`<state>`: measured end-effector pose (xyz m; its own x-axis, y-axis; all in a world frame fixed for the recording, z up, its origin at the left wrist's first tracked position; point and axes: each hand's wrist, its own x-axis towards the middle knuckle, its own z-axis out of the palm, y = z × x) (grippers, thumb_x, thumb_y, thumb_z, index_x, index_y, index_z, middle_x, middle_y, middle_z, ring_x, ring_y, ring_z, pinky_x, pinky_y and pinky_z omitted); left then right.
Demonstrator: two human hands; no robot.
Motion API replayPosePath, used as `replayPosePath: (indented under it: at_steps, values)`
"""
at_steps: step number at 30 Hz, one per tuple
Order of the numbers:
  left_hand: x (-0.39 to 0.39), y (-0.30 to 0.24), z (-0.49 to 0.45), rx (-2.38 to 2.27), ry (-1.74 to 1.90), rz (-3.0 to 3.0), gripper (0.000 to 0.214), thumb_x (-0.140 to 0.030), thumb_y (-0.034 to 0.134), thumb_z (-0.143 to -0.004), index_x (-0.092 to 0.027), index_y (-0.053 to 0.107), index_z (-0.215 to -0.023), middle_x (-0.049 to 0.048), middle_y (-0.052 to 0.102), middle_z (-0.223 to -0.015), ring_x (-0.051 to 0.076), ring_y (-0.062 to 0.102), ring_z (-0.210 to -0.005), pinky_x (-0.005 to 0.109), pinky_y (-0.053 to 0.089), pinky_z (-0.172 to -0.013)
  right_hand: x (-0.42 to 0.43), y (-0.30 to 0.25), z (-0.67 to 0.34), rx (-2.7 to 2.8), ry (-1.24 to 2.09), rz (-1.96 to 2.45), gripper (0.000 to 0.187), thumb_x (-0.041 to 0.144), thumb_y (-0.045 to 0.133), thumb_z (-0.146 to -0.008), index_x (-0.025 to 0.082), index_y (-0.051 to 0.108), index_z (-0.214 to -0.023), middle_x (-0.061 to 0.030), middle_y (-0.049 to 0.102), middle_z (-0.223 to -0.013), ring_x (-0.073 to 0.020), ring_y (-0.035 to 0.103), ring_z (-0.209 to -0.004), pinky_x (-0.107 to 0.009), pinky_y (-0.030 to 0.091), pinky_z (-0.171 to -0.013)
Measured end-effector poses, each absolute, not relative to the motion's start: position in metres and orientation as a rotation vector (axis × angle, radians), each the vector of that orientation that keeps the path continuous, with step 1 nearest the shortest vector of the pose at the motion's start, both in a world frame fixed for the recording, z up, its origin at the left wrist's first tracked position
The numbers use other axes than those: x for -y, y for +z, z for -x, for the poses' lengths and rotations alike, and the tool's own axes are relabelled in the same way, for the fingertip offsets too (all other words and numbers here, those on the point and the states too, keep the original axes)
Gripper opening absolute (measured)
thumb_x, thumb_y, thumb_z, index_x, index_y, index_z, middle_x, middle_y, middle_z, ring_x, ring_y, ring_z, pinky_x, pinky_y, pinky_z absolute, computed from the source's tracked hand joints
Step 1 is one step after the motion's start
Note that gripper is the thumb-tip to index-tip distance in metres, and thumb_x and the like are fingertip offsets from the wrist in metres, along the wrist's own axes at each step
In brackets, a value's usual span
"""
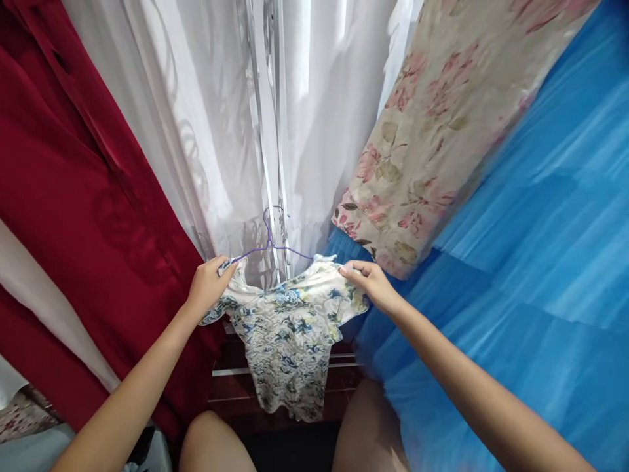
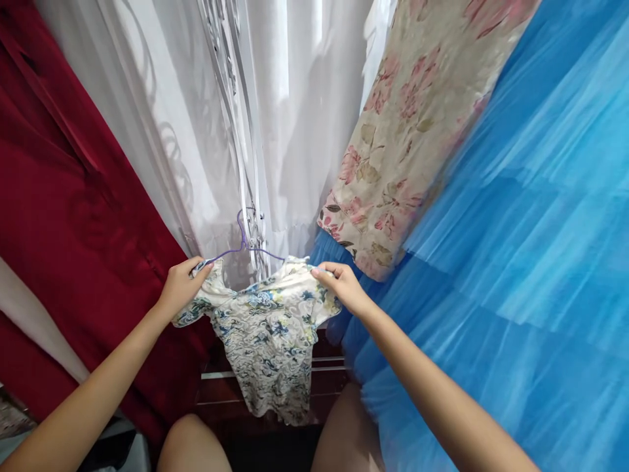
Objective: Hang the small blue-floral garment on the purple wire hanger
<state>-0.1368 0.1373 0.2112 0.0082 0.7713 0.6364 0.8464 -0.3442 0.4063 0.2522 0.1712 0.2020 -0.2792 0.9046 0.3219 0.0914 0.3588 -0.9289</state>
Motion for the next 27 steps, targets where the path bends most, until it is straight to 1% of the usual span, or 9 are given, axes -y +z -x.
replayPosePath:
  at_steps: [5, 8, 11, 14, 17, 19, 22, 24, 27]
  values:
    - [-0.151, 0.228, 0.134, 1.856, -1.404, 2.087, 0.033, -0.048, 0.057, -0.085, -0.018, 0.059, -0.071, -0.003, 0.05, -0.061, 0.012, 0.041, -0.06, 0.023, 0.028, -0.058, -0.16, 0.255, -0.224, 1.483, 1.184, 0.891, 0.034, 0.051, 0.07, -0.079, 0.019, 0.061, -0.075, -0.0012, 0.056, -0.065, -0.015, 0.051, -0.057, -0.026, 0.038, -0.052]
    - [-0.159, 0.221, 0.136, 1.94, -1.736, 1.993, 0.042, -0.054, 0.06, -0.08, -0.019, 0.049, -0.06, -0.0032, 0.042, -0.055, 0.012, 0.037, -0.057, 0.025, 0.025, -0.056, -0.119, 0.27, -0.195, 1.782, 1.214, 0.666, 0.03, 0.049, 0.063, -0.086, 0.02, 0.065, -0.083, -0.0017, 0.064, -0.079, -0.0175, 0.059, -0.074, -0.028, 0.047, -0.069]
    - [-0.158, 0.203, 0.129, 1.953, -1.956, 1.917, 0.055, -0.064, 0.032, -0.091, -0.022, 0.03, -0.054, -0.003, 0.03, -0.051, 0.012, 0.031, -0.052, 0.026, 0.026, -0.052, -0.075, 0.263, -0.179, 2.267, 1.388, 0.28, 0.035, 0.046, 0.048, -0.097, 0.023, 0.065, -0.117, -0.0057, 0.067, -0.113, -0.0217, 0.061, -0.104, -0.034, 0.048, -0.091]
    - [-0.149, 0.189, 0.108, 1.911, -2.118, 1.944, 0.058, -0.063, 0.0, -0.093, -0.023, 0.017, -0.055, -0.0027, 0.023, -0.049, 0.013, 0.03, -0.049, 0.027, 0.034, -0.053, -0.066, 0.238, -0.175, 2.375, 1.195, 0.268, 0.045, 0.043, 0.052, -0.095, 0.025, 0.052, -0.137, -0.009, 0.058, -0.134, -0.0247, 0.054, -0.123, -0.04, 0.04, -0.106]
    - [-0.137, 0.189, 0.072, 1.822, -2.4, 2.292, 0.059, -0.064, 0.002, -0.093, -0.023, 0.02, -0.055, -0.0028, 0.024, -0.048, 0.012, 0.034, -0.048, 0.029, 0.042, -0.058, -0.089, 0.203, -0.175, 2.187, 0.939, 0.581, 0.053, 0.046, 0.055, -0.093, 0.023, 0.047, -0.141, -0.0116, 0.05, -0.142, -0.0281, 0.045, -0.131, -0.045, 0.031, -0.112]
    - [-0.125, 0.196, 0.044, 1.726, -2.64, 2.729, 0.059, -0.064, 0.018, -0.094, -0.022, 0.032, -0.056, -0.0031, 0.031, -0.05, 0.011, 0.035, -0.046, 0.028, 0.043, -0.058, -0.104, 0.183, -0.176, 2.117, 0.941, 0.707, 0.05, 0.05, 0.054, -0.093, 0.021, 0.053, -0.133, -0.012, 0.057, -0.133, -0.029, 0.051, -0.122, -0.045, 0.037, -0.106]
    - [-0.104, 0.213, 0.008, 1.622, -2.681, 3.347, 0.034, -0.05, 0.046, -0.092, -0.02, 0.058, -0.079, -0.0004, 0.053, -0.065, 0.01, 0.048, -0.053, 0.027, 0.045, -0.06, -0.109, 0.164, -0.183, 2.046, 1.264, 0.712, 0.042, 0.056, 0.052, -0.092, 0.017, 0.067, -0.089, -0.004, 0.067, -0.081, -0.019, 0.058, -0.072, -0.032, 0.049, -0.07]
    - [-0.094, 0.222, -0.005, 1.529, -2.583, 3.593, 0.024, -0.041, 0.055, -0.089, -0.021, 0.062, -0.101, 0.0058, 0.067, -0.092, 0.016, 0.064, -0.078, 0.03, 0.05, -0.075, -0.102, 0.16, -0.196, 1.871, 1.511, 0.7, 0.047, 0.057, 0.055, -0.09, 0.016, 0.061, -0.067, 0.0012, 0.055, -0.059, -0.0118, 0.044, -0.051, -0.026, 0.038, -0.051]
    - [-0.096, 0.225, -0.004, 1.363, -2.446, 3.688, 0.042, -0.044, 0.056, -0.087, -0.022, 0.056, -0.123, 0.0108, 0.06, -0.131, 0.026, 0.057, -0.121, 0.04, 0.044, -0.101, -0.093, 0.165, -0.225, 1.528, 1.619, 0.766, 0.042, 0.054, 0.064, -0.084, 0.016, 0.062, -0.065, 0.0005, 0.056, -0.055, -0.0104, 0.041, -0.044, -0.024, 0.031, -0.045]
